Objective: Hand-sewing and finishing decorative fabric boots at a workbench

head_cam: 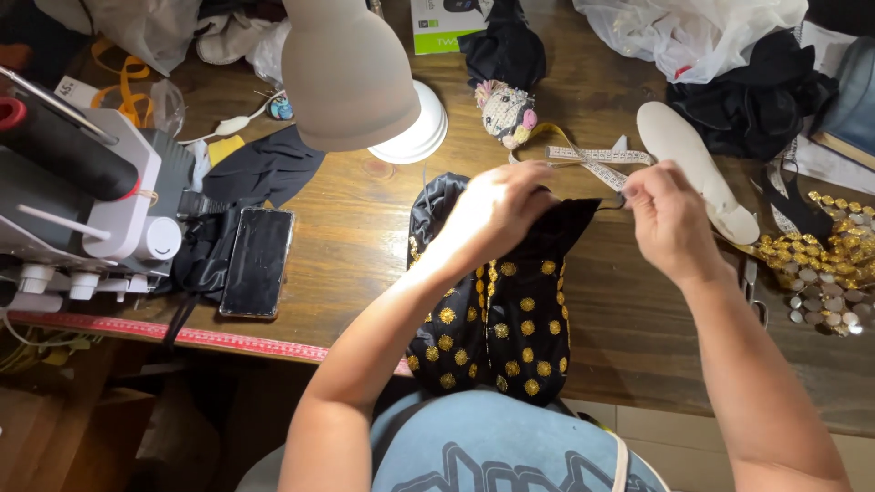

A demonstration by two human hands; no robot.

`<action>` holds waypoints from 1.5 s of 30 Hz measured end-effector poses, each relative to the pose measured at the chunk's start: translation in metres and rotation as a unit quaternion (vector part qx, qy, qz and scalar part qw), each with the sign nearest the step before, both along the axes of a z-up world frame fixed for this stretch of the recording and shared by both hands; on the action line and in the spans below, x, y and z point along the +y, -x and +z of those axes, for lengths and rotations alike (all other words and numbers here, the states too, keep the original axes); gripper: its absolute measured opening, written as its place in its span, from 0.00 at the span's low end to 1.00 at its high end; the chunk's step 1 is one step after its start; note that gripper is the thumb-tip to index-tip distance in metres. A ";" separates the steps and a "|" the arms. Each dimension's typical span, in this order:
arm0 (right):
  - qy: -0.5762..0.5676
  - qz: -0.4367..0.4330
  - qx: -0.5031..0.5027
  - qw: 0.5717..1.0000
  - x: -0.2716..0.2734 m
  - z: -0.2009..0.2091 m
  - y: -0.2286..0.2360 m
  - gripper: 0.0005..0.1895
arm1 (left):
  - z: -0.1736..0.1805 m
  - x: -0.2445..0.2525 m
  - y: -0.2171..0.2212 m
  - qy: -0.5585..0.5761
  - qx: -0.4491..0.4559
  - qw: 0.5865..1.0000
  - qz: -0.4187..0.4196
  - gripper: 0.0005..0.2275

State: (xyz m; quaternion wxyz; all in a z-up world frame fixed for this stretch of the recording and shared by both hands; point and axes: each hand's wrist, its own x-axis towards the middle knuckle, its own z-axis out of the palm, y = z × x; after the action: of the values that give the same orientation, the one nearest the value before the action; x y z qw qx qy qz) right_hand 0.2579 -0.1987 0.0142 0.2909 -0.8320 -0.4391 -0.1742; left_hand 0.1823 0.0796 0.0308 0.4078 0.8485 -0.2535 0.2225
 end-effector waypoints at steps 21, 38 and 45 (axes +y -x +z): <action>-0.188 -0.049 0.184 0.964 0.076 -0.042 0.053 0.16 | -0.051 -0.003 0.025 -0.205 -0.146 0.967 0.038 0.20; 0.250 -0.043 0.287 0.924 0.083 0.105 0.059 0.19 | -0.031 0.077 0.070 -0.188 -0.145 0.964 0.115 0.11; 0.210 0.125 0.002 0.970 0.089 -0.002 0.059 0.37 | -0.029 0.085 0.091 -0.200 -0.130 0.951 0.198 0.04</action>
State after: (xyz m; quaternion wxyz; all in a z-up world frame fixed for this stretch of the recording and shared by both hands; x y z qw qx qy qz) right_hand 0.1985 -0.1100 0.0121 0.1297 -0.8130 -0.5663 -0.0388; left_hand 0.0916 0.1644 0.0016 0.1406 0.9095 -0.1710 0.3517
